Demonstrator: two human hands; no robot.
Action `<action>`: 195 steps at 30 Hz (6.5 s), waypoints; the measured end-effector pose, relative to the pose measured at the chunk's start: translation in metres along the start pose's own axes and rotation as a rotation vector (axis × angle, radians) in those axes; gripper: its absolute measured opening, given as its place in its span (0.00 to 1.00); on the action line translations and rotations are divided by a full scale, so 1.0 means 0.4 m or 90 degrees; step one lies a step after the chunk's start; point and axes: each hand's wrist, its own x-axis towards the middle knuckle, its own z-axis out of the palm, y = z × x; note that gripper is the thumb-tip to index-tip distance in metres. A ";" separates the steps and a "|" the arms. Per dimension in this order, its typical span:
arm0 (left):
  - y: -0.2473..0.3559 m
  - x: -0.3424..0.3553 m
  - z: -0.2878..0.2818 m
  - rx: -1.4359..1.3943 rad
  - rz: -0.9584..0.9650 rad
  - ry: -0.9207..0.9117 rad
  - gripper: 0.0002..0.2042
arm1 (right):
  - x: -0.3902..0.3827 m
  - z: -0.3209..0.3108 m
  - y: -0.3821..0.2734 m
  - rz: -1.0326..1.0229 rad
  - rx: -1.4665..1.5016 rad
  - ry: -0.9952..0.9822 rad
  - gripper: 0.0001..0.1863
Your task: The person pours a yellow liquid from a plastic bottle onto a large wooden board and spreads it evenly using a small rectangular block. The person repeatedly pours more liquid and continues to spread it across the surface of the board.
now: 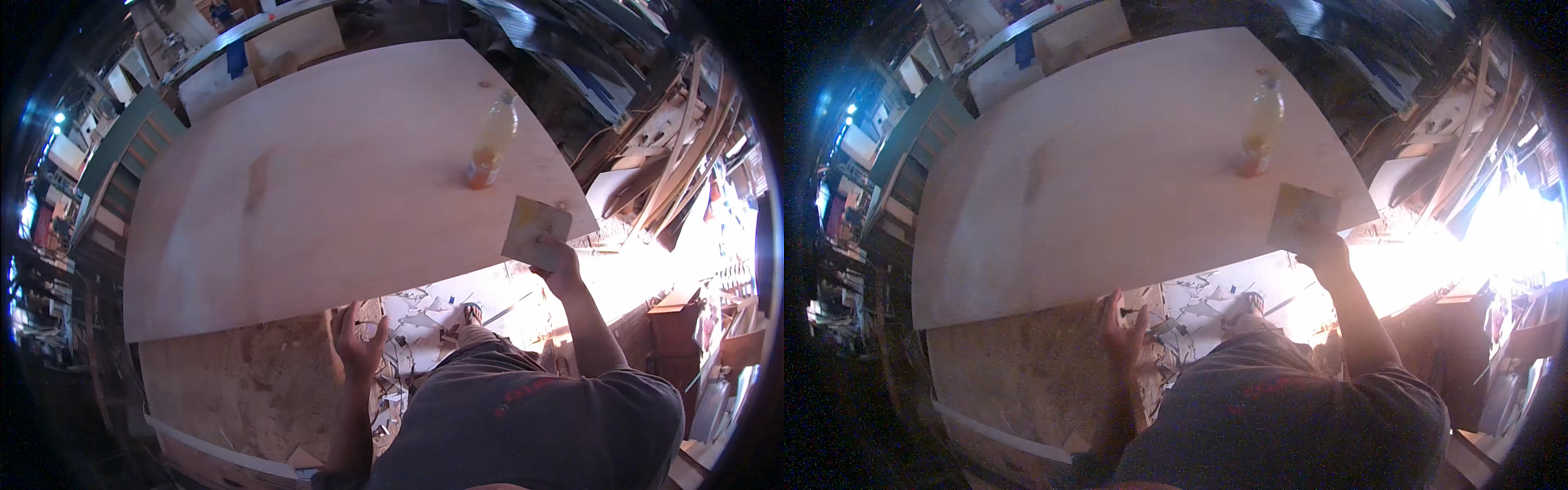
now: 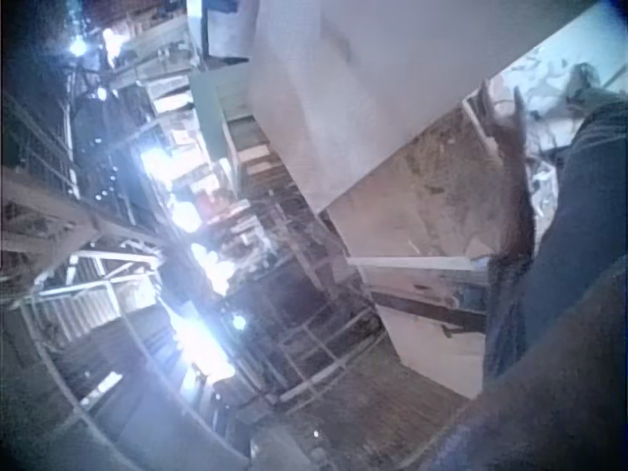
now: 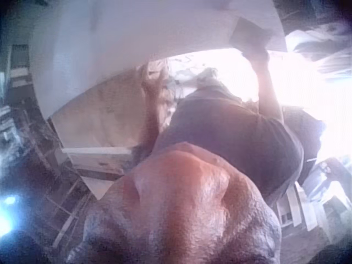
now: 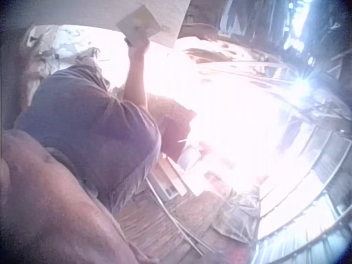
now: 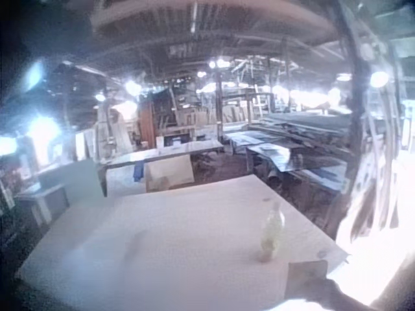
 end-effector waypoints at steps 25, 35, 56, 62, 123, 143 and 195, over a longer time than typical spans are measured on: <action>0.227 0.628 0.949 -0.070 0.175 -0.014 0.33 | 0.231 -0.463 0.043 0.245 0.405 0.341 0.23; 0.160 0.584 0.206 -0.560 -0.048 0.050 0.25 | 0.273 -0.361 0.145 -0.107 -0.171 0.250 0.25; -0.421 1.088 -0.572 0.899 -0.288 -0.238 0.17 | 0.418 0.101 0.002 -0.043 0.027 0.248 0.25; -0.498 1.267 -0.487 1.039 -0.258 -0.273 0.11 | 0.456 0.065 0.073 -0.050 -0.161 0.247 0.26; 0.332 1.633 0.446 0.536 0.343 -0.120 0.14 | 0.413 -0.019 0.047 0.123 0.103 0.325 0.28; -0.141 1.160 -0.002 -0.099 -0.074 -0.160 0.18 | 0.885 0.714 -0.496 -0.356 -0.462 -0.080 0.16; -0.711 -0.495 -0.332 0.581 -0.789 0.455 0.34 | 1.192 2.184 -0.494 -0.576 -0.821 -0.391 0.17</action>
